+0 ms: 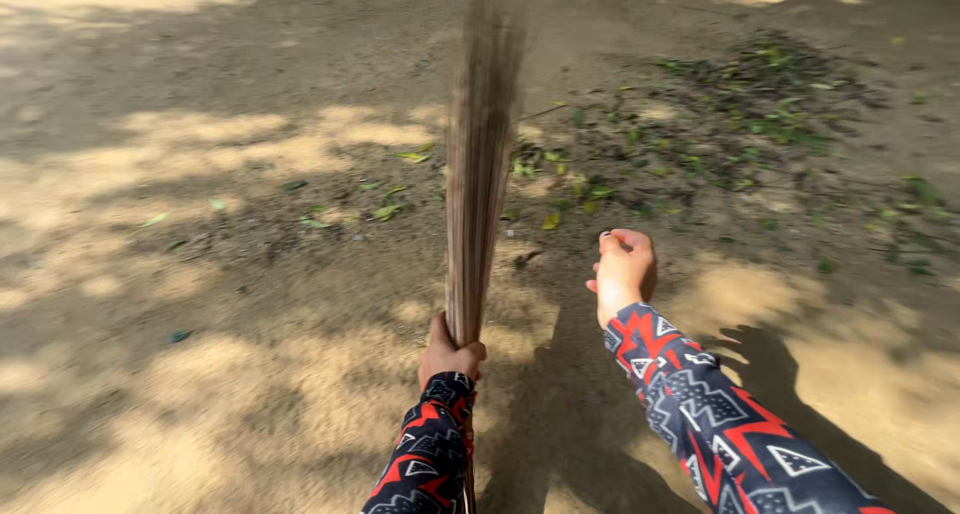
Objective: The person sweeps a sandy outdoor area using a traditional straw broom, gathering scattered leaves and debris into a pile. The camera follows the sweeping motion as the person moves across the ground, occasionally adjusting their grip on the broom.
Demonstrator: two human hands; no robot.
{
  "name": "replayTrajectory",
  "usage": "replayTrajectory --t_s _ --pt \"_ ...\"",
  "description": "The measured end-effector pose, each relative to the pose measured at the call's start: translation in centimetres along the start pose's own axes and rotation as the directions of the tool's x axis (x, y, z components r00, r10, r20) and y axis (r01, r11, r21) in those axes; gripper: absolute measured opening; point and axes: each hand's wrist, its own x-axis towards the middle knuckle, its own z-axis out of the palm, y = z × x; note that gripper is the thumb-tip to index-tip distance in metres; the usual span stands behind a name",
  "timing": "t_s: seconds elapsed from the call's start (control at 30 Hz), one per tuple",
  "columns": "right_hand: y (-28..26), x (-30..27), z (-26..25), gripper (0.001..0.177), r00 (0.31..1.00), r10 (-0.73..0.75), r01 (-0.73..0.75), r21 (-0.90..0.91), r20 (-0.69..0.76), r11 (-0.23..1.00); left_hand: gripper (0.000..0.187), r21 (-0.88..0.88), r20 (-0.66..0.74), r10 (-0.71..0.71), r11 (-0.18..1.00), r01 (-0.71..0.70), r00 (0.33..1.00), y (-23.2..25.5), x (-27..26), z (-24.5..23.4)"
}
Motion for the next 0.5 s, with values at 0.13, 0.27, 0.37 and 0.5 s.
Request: replayTrajectory --t_s 0.13,0.27,0.37,0.5 --pt "-0.8 -0.1 4.2 0.024 0.956 -0.116 0.124 -0.013 0.269 0.992 0.081 -0.140 -0.387 -0.229 0.972 0.189 0.893 -5.9 2.1 -13.0" --pt "-3.1 0.6 7.9 0.024 0.847 -0.173 0.183 0.030 0.503 0.983 0.076 -0.151 -0.623 -0.443 0.877 0.457 0.644 -12.7 0.1 -23.2" --pt "-3.9 -0.9 10.0 0.023 0.711 -0.226 0.252 0.059 0.666 0.966 0.076 -0.246 -0.575 -0.540 0.831 0.499 0.615 -16.4 -1.4 -25.3" --pt "-4.1 -4.1 10.1 0.022 0.543 -0.221 0.289 0.067 0.810 0.955 0.088 0.022 -0.427 -0.530 0.804 0.594 0.733 -16.4 -1.8 -19.6"
